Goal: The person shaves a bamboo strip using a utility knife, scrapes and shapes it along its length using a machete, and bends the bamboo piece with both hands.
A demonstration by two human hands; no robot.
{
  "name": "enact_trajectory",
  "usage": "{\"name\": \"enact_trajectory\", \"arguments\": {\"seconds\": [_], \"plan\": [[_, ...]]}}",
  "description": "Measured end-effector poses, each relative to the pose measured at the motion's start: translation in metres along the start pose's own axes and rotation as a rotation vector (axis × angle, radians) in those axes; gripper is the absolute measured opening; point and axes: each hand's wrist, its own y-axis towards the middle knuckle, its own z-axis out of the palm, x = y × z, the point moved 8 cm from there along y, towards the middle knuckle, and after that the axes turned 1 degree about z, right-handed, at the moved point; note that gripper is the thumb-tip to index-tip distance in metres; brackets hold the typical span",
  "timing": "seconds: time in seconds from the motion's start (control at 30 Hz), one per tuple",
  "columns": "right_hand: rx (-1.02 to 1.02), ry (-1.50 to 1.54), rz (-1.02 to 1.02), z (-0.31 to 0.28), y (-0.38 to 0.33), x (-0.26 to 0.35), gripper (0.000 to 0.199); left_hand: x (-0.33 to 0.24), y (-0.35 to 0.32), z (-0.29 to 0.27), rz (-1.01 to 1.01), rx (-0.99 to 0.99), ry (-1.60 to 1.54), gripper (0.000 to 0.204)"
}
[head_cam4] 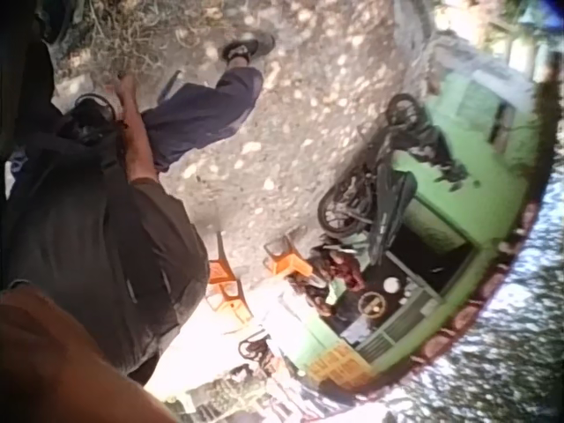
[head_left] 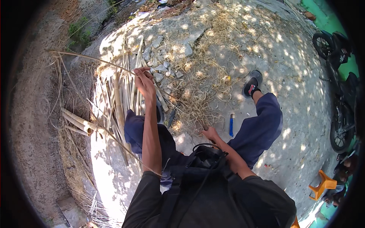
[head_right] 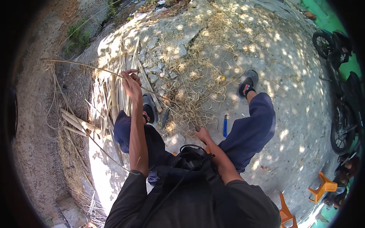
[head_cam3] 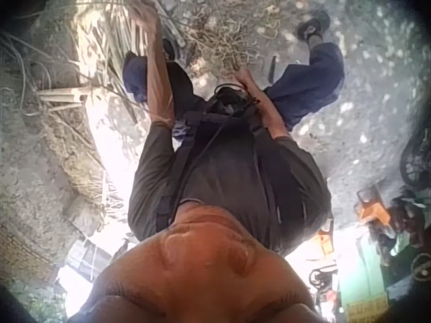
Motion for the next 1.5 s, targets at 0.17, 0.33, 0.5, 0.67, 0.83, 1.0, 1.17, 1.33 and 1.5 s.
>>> {"name": "enact_trajectory", "arguments": {"seconds": [0.17, 0.33, 0.5, 0.67, 0.83, 1.0, 1.17, 1.33, 1.5], "plan": [[0.356, 0.432, 0.357, 0.031, 0.011, -0.034, 0.028, 0.006, -0.008, 0.002, -0.041, 0.031, 0.007, 0.065], [0.537, 0.852, 0.427, 0.043, 0.023, -0.054, 0.027, 0.003, -0.009, 0.016, 0.010, 0.041, 0.033, 0.067], [-0.094, -0.212, -0.110, -0.006, 0.002, 0.017, 0.039, 0.006, -0.009, 0.000, 0.003, 0.013, 0.055, 0.066], [-0.176, -0.086, -0.172, -0.018, -0.008, 0.042, 0.046, 0.003, -0.009, 0.011, -0.005, 0.017, 0.029, 0.065], [-0.021, 0.019, 0.027, -0.003, -0.006, 0.023, 0.039, 0.004, -0.005, -0.001, 0.000, 0.034, 0.029, 0.065], [-0.068, 0.016, 0.091, 0.008, 0.019, -0.026, 0.048, 0.008, -0.006, 0.013, -0.043, 0.072, -0.008, 0.059], [0.335, 0.660, 0.355, 0.037, 0.009, -0.028, 0.024, 0.017, -0.002, 0.002, -0.031, 0.063, 0.033, 0.037], [0.282, 0.679, 0.307, 0.021, -0.003, 0.015, 0.022, 0.029, 0.001, 0.010, 0.055, 0.186, 0.082, 0.041], [0.170, 0.765, 0.109, -0.028, -0.011, 0.090, 0.022, 0.028, -0.004, 0.015, 0.043, 0.203, 0.212, 0.041]]}}
